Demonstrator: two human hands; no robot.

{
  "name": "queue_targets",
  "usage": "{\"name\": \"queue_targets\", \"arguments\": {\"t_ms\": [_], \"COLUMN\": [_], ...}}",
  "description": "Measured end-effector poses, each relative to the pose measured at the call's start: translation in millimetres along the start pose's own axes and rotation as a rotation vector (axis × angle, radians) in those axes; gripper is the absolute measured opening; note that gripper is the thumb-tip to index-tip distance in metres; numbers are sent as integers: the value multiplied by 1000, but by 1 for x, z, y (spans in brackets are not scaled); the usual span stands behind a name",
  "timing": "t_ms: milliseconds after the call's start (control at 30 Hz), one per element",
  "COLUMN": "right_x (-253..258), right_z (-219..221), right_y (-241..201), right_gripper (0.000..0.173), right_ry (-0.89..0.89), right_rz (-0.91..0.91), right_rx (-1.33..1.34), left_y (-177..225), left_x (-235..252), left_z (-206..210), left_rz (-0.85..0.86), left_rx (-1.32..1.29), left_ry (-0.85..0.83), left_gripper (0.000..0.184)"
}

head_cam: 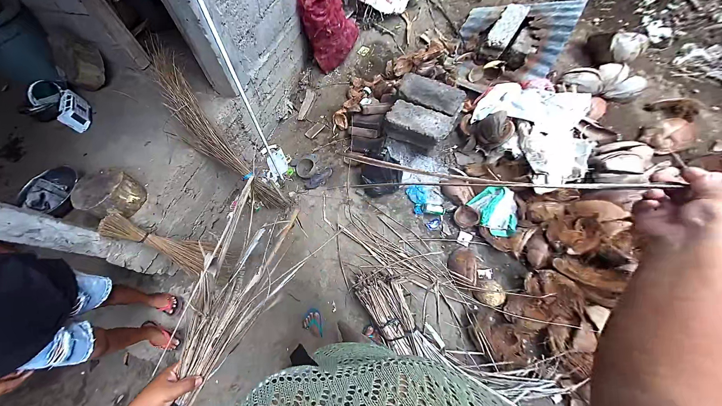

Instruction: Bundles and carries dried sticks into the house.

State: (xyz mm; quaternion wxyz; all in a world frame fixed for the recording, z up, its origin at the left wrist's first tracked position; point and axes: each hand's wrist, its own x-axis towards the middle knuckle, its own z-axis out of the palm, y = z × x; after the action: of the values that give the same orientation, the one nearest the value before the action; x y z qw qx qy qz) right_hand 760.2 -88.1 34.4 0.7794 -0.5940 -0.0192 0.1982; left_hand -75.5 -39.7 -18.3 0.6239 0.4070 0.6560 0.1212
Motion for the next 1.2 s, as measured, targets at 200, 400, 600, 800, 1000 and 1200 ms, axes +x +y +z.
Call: {"name": "queue_targets", "arguments": {"t_ms": [200, 400, 600, 800, 1000, 1200], "right_x": [-30, -93, -192, -237, -131, -29], "right_z": [-35, 67, 194, 215, 195, 98], "right_y": [86, 135, 134, 163, 100, 24], "right_gripper": [49, 40, 38, 22, 21, 21], "right_ry": [389, -83, -1051, -1212, -594, -351], "right_rz": [217, 438, 414, 458, 245, -99], "right_rx": [26, -251, -654, -323, -125, -108], "left_y": [25, 48, 75, 72, 53, 32], "left_x": [-1, 13, 27, 34, 32, 23], "left_z": [11, 29, 58, 64, 44, 26], "left_rz": [12, 62, 142, 118, 62, 13], "left_rx": [8, 33, 177, 256, 220, 66], "left_ry": [-45, -225, -421, -455, -417, -227], "left_gripper": [43, 40, 41, 45, 47, 46]}}
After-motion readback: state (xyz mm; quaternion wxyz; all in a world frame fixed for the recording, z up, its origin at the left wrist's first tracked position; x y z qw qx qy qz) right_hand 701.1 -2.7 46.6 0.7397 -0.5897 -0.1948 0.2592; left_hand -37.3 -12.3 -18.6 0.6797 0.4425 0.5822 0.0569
